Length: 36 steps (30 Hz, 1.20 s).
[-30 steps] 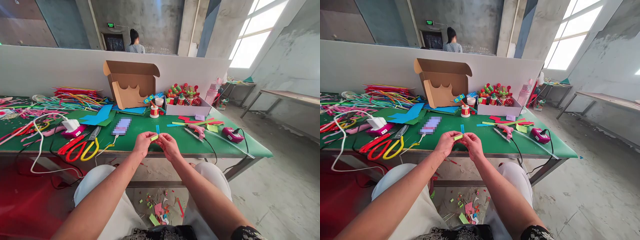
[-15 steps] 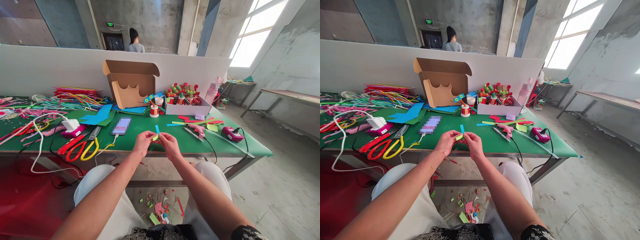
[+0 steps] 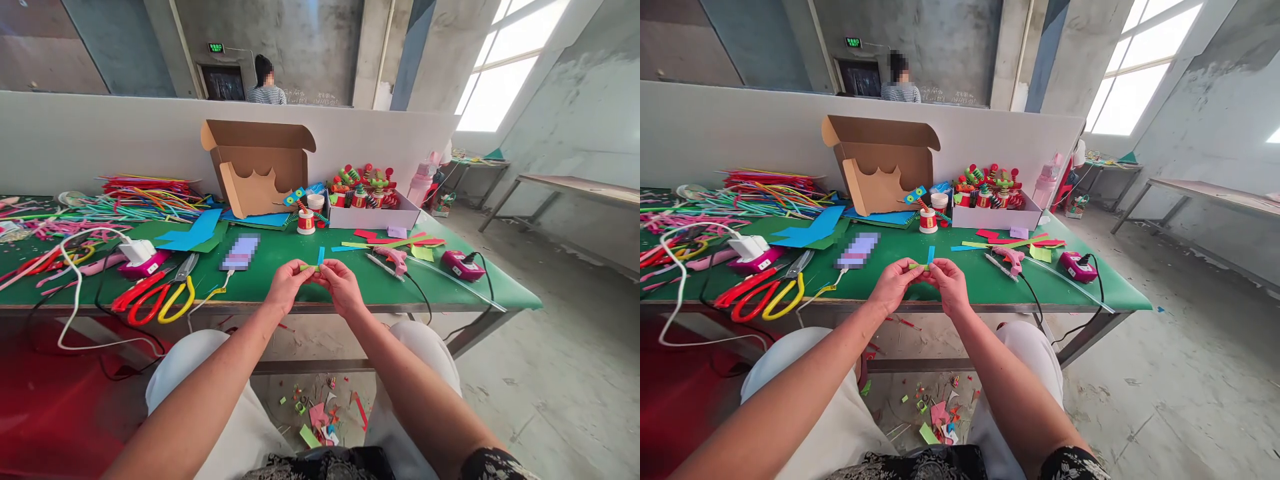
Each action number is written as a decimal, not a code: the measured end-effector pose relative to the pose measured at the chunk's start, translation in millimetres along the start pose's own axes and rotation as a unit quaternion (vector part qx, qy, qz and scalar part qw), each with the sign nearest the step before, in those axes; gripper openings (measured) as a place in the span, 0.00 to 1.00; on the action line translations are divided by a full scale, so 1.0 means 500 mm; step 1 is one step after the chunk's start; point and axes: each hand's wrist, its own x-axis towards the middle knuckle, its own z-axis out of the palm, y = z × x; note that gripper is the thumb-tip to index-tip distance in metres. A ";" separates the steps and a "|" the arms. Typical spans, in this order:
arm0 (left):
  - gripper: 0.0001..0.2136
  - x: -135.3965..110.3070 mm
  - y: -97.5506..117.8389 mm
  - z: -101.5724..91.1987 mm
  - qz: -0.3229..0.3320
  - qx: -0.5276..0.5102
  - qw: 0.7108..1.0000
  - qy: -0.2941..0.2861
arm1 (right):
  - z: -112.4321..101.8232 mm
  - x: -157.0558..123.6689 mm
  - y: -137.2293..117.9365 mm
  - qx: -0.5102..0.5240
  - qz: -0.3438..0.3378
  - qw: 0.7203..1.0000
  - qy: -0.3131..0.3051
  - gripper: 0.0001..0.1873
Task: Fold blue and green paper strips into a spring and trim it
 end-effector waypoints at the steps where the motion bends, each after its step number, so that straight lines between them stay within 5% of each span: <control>1: 0.16 0.001 0.000 -0.001 0.001 0.008 1.000 0.002 | 0.000 -0.001 -0.001 -0.009 0.000 1.000 -0.003 0.15; 26: 0.15 0.002 0.002 -0.008 0.025 0.035 0.998 0.039 | -0.004 0.004 -0.006 -0.054 0.050 0.997 -0.027 0.15; 36: 0.18 -0.001 -0.019 0.007 -0.010 -0.004 1.000 0.028 | 0.000 0.003 0.002 -0.034 -0.030 0.999 0.018 0.14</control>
